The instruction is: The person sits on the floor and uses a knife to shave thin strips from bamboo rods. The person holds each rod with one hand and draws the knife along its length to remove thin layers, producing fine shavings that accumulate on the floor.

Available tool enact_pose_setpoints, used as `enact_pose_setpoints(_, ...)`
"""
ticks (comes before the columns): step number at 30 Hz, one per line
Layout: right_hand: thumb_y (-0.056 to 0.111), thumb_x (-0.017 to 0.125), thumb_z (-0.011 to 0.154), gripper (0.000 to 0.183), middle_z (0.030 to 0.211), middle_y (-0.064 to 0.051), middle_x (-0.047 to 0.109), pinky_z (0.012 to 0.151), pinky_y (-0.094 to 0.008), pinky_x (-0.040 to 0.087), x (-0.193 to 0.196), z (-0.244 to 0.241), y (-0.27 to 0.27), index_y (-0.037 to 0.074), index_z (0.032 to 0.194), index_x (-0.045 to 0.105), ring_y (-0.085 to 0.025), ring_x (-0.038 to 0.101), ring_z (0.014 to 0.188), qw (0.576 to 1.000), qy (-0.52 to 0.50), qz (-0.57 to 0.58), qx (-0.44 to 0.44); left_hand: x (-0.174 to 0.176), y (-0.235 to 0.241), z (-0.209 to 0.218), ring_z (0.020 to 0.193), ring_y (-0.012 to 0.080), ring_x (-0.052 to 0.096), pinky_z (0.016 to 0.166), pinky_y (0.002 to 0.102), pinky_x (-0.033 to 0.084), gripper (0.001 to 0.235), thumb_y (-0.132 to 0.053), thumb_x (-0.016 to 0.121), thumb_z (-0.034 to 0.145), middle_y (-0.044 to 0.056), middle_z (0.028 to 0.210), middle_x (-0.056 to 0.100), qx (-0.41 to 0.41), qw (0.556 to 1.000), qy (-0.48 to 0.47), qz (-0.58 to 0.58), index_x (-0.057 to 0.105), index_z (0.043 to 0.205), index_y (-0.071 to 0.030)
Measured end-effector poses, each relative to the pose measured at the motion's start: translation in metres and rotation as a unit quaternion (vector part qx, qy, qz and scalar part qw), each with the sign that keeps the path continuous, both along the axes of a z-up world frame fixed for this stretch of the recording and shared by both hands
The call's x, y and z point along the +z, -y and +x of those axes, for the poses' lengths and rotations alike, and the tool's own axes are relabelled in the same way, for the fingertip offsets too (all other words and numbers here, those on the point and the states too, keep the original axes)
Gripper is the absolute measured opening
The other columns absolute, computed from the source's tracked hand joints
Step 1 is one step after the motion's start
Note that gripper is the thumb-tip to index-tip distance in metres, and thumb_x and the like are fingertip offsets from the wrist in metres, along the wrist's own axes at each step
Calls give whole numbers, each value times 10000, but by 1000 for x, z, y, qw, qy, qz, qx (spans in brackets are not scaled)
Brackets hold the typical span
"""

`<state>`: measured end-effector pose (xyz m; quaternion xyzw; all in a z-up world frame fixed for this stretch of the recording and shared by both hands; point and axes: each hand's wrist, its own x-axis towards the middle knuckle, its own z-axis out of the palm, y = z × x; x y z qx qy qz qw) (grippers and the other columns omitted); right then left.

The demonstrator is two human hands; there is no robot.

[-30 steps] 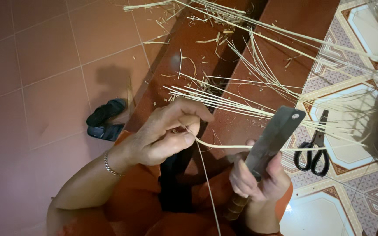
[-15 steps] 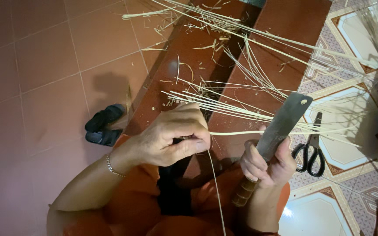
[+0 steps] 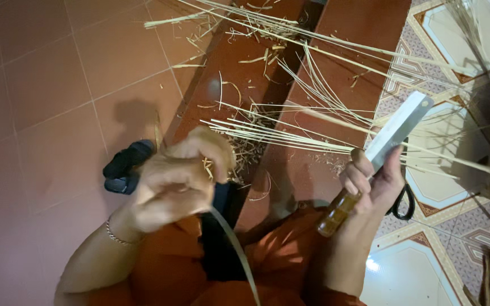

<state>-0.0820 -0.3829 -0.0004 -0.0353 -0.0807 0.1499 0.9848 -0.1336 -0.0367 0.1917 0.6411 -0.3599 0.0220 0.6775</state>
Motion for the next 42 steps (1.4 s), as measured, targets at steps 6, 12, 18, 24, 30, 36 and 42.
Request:
enact_pose_setpoints(6,510,439,1106,436,733,-60,510,458,-282,327,-61,34,-7,135,1296,556,-133,399,487,985,-120,-116,-38,-29,-2,6,692,100,622,663,234,517,212,-183,623,1064,24,804,705,-10,992,17,123,760,1038,-23)
enact_pose_setpoints(12,397,501,1104,357,673,-90,611,374,-300,356,-91,43,-45,45,1165,493,-134,446,425,879,-202,-428,-56,-66,1,39,677,57,598,582,238,508,247,-207,600,1021,15,765,672,80,941,-223,243,738,1117,-25)
enact_pose_setpoints(18,226,652,1021,327,651,-77,615,403,-277,430,-70,39,-40,-3,1254,646,-143,560,473,812,-154,-554,-98,-95,10,62,684,85,638,593,223,531,185,-141,666,972,43,801,696,85,927,-340,132,710,1052,21)
enact_pose_setpoints(24,162,682,1008,323,765,-87,663,509,-320,556,-31,23,-38,-32,1265,651,-198,668,627,943,26,-318,-91,-110,21,72,771,76,630,683,243,533,201,-174,712,939,27,894,715,108,913,-353,172,733,1072,-25)
enact_pose_setpoints(30,82,702,971,456,755,-99,673,515,-343,585,9,7,-69,-26,1397,579,-213,707,611,947,46,-318,-8,-125,25,72,876,35,648,798,226,527,185,-181,728,948,-6,971,741,93,939,-283,172,753,1049,-29)
enact_pose_setpoints(36,87,686,969,455,808,-124,675,481,-280,495,29,-1,-100,-40,1390,567,-179,615,553,953,43,-297,49,-134,25,73,711,38,537,622,249,442,180,-180,742,927,-33,808,671,124,920,-278,248,762,1034,-37)
enact_pose_setpoints(42,59,654,980,379,832,-117,655,481,-265,469,31,-4,-113,-29,1333,547,-166,590,557,927,79,-358,76,-126,15,70,735,54,631,667,259,527,147,-158,710,919,1,804,724,133,896,-284,314,742,992,-35)
